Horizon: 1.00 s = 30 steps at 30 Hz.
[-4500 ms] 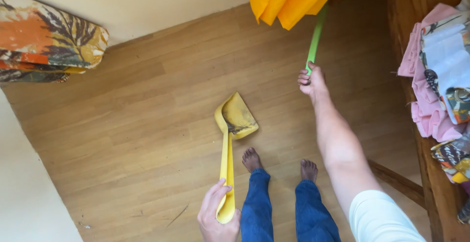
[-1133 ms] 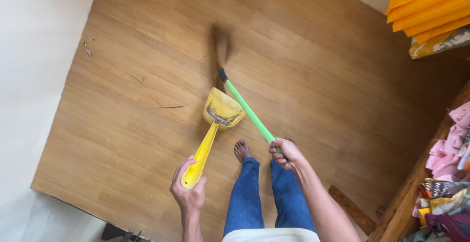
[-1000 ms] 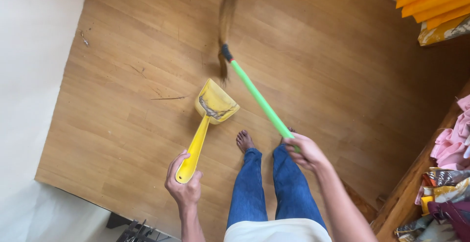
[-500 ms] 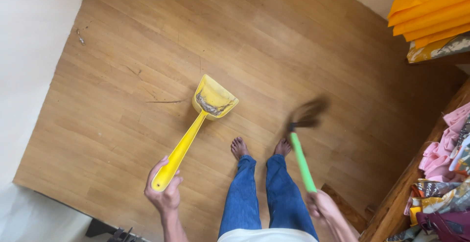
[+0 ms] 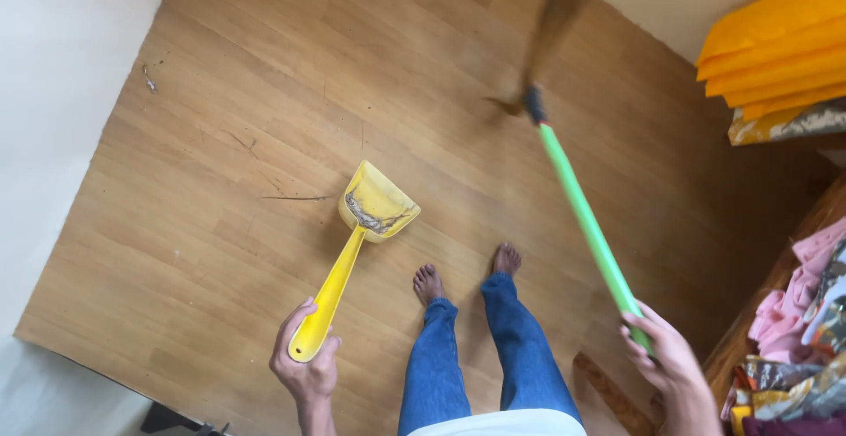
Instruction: The person sweeps a wooden floor with a broom and uses a dustpan to collect debris. They briefly move a rug to sweep underneath it, then continue sweeping and gathering dirt into the dustpan.
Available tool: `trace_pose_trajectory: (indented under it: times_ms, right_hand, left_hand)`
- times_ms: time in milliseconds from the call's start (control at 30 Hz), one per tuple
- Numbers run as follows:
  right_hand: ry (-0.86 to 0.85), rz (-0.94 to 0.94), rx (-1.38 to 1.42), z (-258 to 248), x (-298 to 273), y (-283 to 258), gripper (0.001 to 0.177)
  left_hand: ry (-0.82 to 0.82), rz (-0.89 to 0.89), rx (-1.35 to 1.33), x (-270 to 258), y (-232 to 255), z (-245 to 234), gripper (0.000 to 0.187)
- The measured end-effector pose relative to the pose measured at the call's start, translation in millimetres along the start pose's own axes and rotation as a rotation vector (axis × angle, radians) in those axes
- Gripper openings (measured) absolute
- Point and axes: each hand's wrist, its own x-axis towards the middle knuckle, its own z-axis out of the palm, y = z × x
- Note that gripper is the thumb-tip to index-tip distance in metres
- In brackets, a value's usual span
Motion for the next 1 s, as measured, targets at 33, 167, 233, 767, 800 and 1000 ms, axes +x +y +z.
trace_pose_trajectory:
  times_ms: [33, 167, 233, 767, 800, 1000]
  right_hand:
    - [0.101, -0.035, -0.032, -16, -8, -8, 0.047]
    - [0.142, -0.042, -0.079, -111, 28, -39, 0.013]
    - [0.183, 0.029, -0.066, -141, 88, -65, 0.01]
    - [0.23, -0.267, -0.957, 295, 302, -355, 0.02]
    - [0.217, -0.275, -0.981, 334, 305, -371, 0.02]
    - [0.116, -0.162, -0.686, 543, 331, -408, 0.026]
  left_hand:
    - [0.017, 0.005, -0.007, 2, 1, 6, 0.05]
    - [0.089, -0.05, -0.05, 11, 19, 39, 0.049]
    - [0.123, -0.084, -0.057, 18, 29, 59, 0.05]
    - [0.329, -0.051, -0.125, 69, 106, 212, 0.053]
    - [0.354, -0.063, -0.126, 75, 108, 214, 0.053]
    - [0.434, -0.121, -0.164, 146, 110, 224, 0.053]
